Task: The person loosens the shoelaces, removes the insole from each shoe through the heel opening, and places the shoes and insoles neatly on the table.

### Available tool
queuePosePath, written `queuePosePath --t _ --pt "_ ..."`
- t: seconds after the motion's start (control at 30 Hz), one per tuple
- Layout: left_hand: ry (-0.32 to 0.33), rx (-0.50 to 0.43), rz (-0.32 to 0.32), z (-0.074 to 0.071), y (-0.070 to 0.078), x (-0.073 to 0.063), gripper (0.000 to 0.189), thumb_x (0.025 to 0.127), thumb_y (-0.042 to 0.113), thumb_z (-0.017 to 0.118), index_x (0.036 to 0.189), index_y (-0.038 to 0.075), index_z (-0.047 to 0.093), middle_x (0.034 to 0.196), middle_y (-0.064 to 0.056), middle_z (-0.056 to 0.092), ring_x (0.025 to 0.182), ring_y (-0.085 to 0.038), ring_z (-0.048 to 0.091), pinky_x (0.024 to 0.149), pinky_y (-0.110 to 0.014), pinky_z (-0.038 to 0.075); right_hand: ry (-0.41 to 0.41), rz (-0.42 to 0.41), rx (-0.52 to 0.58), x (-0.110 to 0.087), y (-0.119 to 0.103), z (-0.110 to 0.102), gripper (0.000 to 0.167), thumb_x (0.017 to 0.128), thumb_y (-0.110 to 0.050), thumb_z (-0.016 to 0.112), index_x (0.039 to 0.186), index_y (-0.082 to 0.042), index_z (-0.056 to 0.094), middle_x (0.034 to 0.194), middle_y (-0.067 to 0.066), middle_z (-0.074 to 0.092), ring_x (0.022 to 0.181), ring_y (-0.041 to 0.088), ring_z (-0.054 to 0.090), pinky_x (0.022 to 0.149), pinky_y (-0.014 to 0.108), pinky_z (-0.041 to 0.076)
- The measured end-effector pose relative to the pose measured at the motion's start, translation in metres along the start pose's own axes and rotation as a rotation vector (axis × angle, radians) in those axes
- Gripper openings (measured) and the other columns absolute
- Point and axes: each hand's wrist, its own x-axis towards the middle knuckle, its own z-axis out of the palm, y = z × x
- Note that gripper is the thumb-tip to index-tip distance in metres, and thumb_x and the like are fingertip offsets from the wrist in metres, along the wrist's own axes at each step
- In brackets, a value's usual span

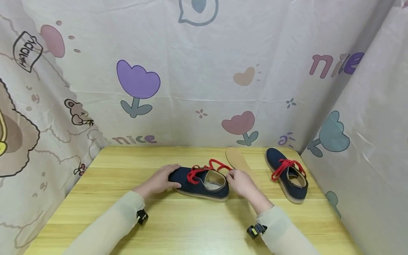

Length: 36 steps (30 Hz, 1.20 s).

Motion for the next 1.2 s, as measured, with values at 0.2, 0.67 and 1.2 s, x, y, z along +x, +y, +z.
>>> queuePosePath --t 0.2,0.67,1.2 --pt "0.002 -0.009 0.000 -0.005 -0.009 0.011 0.084 0.083 0.041 0.081 0.153 0.013 0.043 0.158 -0.011 0.038 0.145 -0.037 0.031 0.115 -0.060 0.025 0.023 -0.012 -0.058 -0.008 -0.011 0.005 0.024 0.099 -0.015 0.056 0.079 -0.011 0.068 0.068 -0.002 0.054 0.064 0.016 0.050 0.065 0.034 0.044" --pt "0.018 0.017 -0.149 -0.003 0.008 -0.004 0.071 0.104 0.047 0.049 0.156 0.004 0.031 0.159 -0.019 0.033 0.146 -0.044 0.025 0.115 -0.064 0.021 -0.017 0.003 0.000 0.001 -0.011 -0.001 0.020 0.098 -0.024 0.063 0.087 -0.011 0.073 0.076 -0.002 0.062 0.069 0.015 0.053 0.065 0.034 0.045" --pt "0.139 0.100 -0.300 0.018 0.025 0.013 0.067 0.105 0.044 0.048 0.156 0.003 0.032 0.157 -0.017 0.037 0.144 -0.043 0.029 0.114 -0.063 0.025 -0.025 -0.034 -0.018 0.004 -0.023 0.013 0.024 0.091 -0.018 0.070 0.067 -0.015 0.065 0.062 -0.006 0.055 0.057 0.013 0.046 0.057 0.029 0.039"
